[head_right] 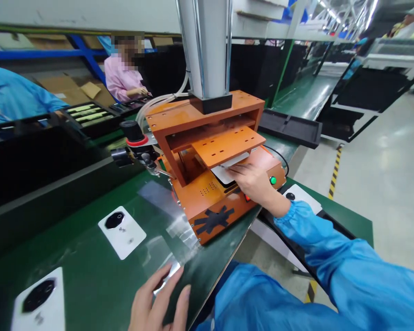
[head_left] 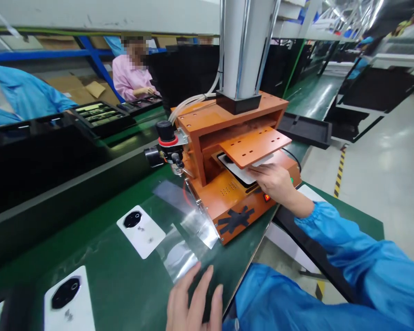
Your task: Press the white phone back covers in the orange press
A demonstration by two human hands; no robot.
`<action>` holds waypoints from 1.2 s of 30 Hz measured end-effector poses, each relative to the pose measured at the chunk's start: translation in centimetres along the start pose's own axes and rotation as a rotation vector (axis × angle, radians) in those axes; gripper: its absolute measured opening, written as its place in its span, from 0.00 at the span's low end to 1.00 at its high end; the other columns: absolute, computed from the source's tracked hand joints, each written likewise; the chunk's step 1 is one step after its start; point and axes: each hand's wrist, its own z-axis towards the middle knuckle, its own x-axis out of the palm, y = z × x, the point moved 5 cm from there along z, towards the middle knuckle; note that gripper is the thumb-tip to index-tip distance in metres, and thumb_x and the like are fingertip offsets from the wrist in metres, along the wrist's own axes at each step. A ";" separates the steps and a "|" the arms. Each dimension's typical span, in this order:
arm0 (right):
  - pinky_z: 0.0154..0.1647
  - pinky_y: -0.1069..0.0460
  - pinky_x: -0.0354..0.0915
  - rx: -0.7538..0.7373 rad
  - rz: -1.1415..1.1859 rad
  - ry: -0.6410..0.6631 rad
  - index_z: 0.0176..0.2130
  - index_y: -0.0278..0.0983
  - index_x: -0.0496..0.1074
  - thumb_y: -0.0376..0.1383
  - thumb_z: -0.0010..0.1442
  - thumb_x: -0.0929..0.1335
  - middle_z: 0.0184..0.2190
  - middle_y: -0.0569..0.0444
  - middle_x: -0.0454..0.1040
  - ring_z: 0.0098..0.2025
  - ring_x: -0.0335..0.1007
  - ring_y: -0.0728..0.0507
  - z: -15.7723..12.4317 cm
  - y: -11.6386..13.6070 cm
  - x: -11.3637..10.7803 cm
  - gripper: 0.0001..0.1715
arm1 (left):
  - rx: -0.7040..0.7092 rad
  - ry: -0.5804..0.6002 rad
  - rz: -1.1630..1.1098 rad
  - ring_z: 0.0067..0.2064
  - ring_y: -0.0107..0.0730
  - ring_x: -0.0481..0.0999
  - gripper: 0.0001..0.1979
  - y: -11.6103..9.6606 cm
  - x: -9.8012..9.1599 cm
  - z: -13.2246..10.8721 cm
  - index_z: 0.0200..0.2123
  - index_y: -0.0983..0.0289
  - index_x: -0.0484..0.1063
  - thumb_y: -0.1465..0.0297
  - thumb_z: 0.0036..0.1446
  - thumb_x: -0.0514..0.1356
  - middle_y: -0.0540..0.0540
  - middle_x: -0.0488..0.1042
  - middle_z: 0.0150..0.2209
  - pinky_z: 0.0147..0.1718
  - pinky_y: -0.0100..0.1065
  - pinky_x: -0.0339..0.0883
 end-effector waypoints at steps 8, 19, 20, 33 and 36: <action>0.53 0.40 0.70 -0.087 -0.038 0.142 0.51 0.41 0.79 0.28 0.64 0.63 0.47 0.48 0.82 0.49 0.76 0.38 2.4 -0.2 -0.4 0.22 | 0.007 0.069 -0.048 0.54 0.44 0.75 0.13 -0.5 2.6 1.3 0.51 0.58 0.77 0.67 0.64 0.62 0.60 0.73 0.56 0.48 0.43 0.73; 0.63 0.37 0.64 0.022 0.434 0.324 0.53 0.38 0.77 0.45 0.62 0.70 0.53 0.45 0.78 0.59 0.70 0.34 2.4 -0.9 -1.7 0.23 | 0.020 0.135 -0.121 0.55 0.41 0.75 0.16 -1.6 2.9 4.6 0.55 0.58 0.74 0.69 0.64 0.61 0.60 0.71 0.57 0.53 0.42 0.73; 0.62 0.37 0.65 0.112 0.576 0.269 0.54 0.38 0.76 0.47 0.63 0.69 0.53 0.45 0.77 0.59 0.71 0.35 2.2 -1.2 -1.9 0.24 | 0.007 0.137 -0.145 0.55 0.41 0.75 0.16 -1.9 3.0 5.1 0.55 0.58 0.74 0.69 0.65 0.61 0.60 0.71 0.57 0.53 0.42 0.73; 0.43 0.49 0.79 0.564 1.676 -0.016 0.54 0.41 0.69 0.39 0.50 0.79 0.50 0.50 0.78 0.41 0.78 0.45 3.0 -1.8 -0.8 0.34 | -0.207 -0.003 -0.167 0.55 0.43 0.74 0.17 -0.7 4.6 6.4 0.53 0.60 0.76 0.61 0.63 0.62 0.60 0.73 0.55 0.55 0.44 0.71; 0.41 0.51 0.77 0.624 1.564 0.068 0.60 0.40 0.66 0.35 0.48 0.79 0.51 0.50 0.78 0.41 0.78 0.46 0.3 -3.9 -0.8 0.42 | -0.261 -0.012 -0.170 0.54 0.45 0.74 0.24 -0.3 5.1 6.2 0.59 0.61 0.72 0.57 0.62 0.62 0.61 0.72 0.54 0.53 0.44 0.72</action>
